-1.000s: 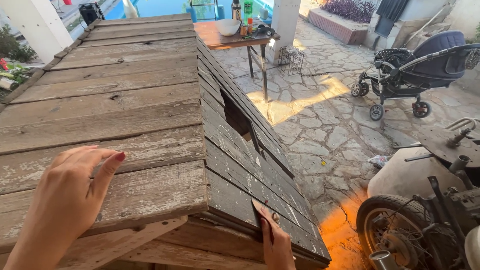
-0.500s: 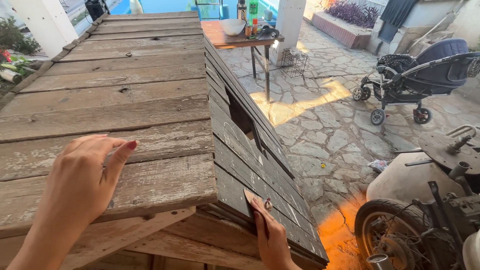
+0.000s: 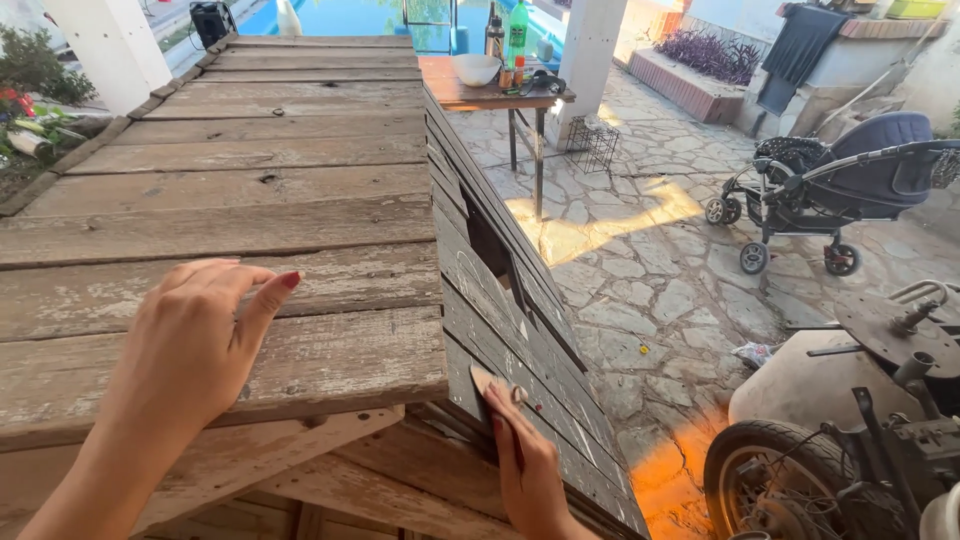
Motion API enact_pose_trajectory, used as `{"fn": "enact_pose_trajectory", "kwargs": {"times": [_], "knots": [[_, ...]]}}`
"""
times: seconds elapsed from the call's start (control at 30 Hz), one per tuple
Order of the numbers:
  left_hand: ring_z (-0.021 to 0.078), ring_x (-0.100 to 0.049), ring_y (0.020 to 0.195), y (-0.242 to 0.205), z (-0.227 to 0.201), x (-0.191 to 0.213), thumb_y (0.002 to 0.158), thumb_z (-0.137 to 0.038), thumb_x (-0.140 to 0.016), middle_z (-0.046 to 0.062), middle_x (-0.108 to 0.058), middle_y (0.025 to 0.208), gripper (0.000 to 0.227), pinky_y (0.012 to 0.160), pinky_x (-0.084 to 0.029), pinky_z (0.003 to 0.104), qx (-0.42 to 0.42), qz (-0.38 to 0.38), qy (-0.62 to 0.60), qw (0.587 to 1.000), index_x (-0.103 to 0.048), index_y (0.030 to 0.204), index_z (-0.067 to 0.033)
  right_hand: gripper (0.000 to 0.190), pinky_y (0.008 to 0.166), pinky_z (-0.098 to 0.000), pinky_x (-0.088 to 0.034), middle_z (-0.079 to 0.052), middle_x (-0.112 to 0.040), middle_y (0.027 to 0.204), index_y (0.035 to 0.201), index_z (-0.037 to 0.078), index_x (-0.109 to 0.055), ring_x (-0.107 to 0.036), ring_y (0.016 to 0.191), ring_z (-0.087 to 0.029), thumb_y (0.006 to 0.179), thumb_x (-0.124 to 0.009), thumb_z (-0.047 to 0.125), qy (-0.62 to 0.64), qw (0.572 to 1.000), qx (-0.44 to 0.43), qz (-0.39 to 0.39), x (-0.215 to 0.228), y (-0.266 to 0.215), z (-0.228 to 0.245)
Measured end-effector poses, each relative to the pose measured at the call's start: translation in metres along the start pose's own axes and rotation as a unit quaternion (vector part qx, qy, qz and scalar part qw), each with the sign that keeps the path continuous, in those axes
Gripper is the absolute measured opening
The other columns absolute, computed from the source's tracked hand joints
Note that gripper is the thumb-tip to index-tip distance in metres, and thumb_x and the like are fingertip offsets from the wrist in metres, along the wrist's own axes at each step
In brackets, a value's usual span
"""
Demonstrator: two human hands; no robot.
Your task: The person pours liquid into a pool and then uses sandpaper to sand the exterior of a wooden structure.
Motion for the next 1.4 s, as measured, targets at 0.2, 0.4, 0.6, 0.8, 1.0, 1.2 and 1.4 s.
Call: {"fn": "enact_pose_trajectory", "kwargs": {"times": [0.2, 0.4, 0.6, 0.8, 1.0, 1.2, 1.4], "knots": [[0.0338, -0.068, 0.105, 0.002, -0.002, 0.002, 0.105, -0.049, -0.041, 0.014, -0.076, 0.101, 0.057, 0.093, -0.050, 0.046, -0.006, -0.005, -0.020, 1.000, -0.073, 0.110, -0.0025, 0.040, 0.116, -0.0366, -0.043, -0.013, -0.065, 0.142, 0.137, 0.002, -0.062, -0.058, 0.137, -0.025, 0.102, -0.047, 0.016, -0.003, 1.000, -0.013, 0.008, -0.001, 0.003, 0.011], [0.0334, -0.068, 0.103, 0.001, -0.005, 0.002, 0.104, -0.049, -0.041, 0.013, -0.076, 0.099, 0.057, 0.091, -0.051, 0.046, -0.001, 0.007, -0.024, 1.000, -0.074, 0.109, -0.0020, 0.041, 0.119, -0.0396, -0.038, -0.014, -0.062, 0.144, 0.138, 0.001, -0.060, -0.054, 0.140, -0.029, 0.103, -0.045, 0.015, -0.004, 1.000, -0.002, 0.015, -0.003, 0.012, 0.019], [0.0315, -0.067, 0.110, 0.003, -0.004, 0.005, 0.103, -0.054, -0.038, 0.012, -0.076, 0.103, 0.061, 0.093, -0.051, 0.046, 0.035, 0.038, -0.029, 0.998, -0.073, 0.111, -0.0045, 0.040, 0.117, -0.0381, -0.043, -0.015, -0.065, 0.140, 0.136, -0.001, -0.062, -0.058, 0.136, -0.029, 0.102, -0.046, 0.014, 0.012, 1.000, 0.006, 0.025, -0.007, 0.026, 0.018], [0.0317, -0.067, 0.110, 0.005, -0.006, 0.006, 0.103, -0.053, -0.040, 0.013, -0.077, 0.104, 0.060, 0.092, -0.052, 0.046, 0.038, 0.030, -0.040, 0.998, -0.074, 0.111, -0.0032, 0.040, 0.118, -0.0407, -0.041, -0.016, -0.062, 0.144, 0.138, 0.000, -0.060, -0.056, 0.138, -0.030, 0.102, -0.047, 0.011, 0.020, 0.999, 0.040, 0.025, -0.010, 0.027, 0.029], [0.0329, -0.069, 0.104, 0.003, -0.003, 0.003, 0.103, -0.055, -0.037, 0.016, -0.077, 0.100, 0.067, 0.092, -0.053, 0.046, 0.030, 0.028, -0.043, 0.998, -0.074, 0.110, 0.0002, 0.040, 0.117, -0.0394, -0.043, -0.016, -0.064, 0.141, 0.136, -0.001, -0.061, -0.056, 0.138, -0.029, 0.102, -0.046, 0.014, 0.040, 0.998, 0.033, 0.035, -0.011, 0.036, 0.050], [0.0345, -0.068, 0.108, -0.001, -0.005, 0.002, 0.104, -0.055, -0.036, 0.017, -0.077, 0.103, 0.067, 0.095, -0.052, 0.047, 0.029, 0.026, -0.039, 0.998, -0.073, 0.110, 0.0011, 0.040, 0.120, -0.0428, -0.039, -0.018, -0.057, 0.147, 0.140, -0.002, -0.056, -0.051, 0.141, -0.033, 0.104, -0.043, 0.011, 0.040, 0.997, 0.052, 0.044, -0.015, 0.044, 0.046], [0.0365, -0.066, 0.109, 0.000, -0.004, 0.006, 0.105, -0.053, -0.034, 0.015, -0.076, 0.096, 0.066, 0.094, -0.052, 0.049, 0.035, 0.028, -0.032, 0.998, -0.072, 0.110, 0.0006, 0.038, 0.121, -0.0447, -0.039, -0.020, -0.058, 0.145, 0.137, -0.003, -0.058, -0.054, 0.140, -0.034, 0.105, -0.042, 0.009, 0.054, 0.996, 0.053, 0.038, -0.014, 0.038, 0.014]]}}
Point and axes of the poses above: each hand's wrist, its own y-axis towards the middle knuckle, its own x-axis out of the back of the hand, z = x × y, the point moved 1 cm from there along y, towards the middle knuckle
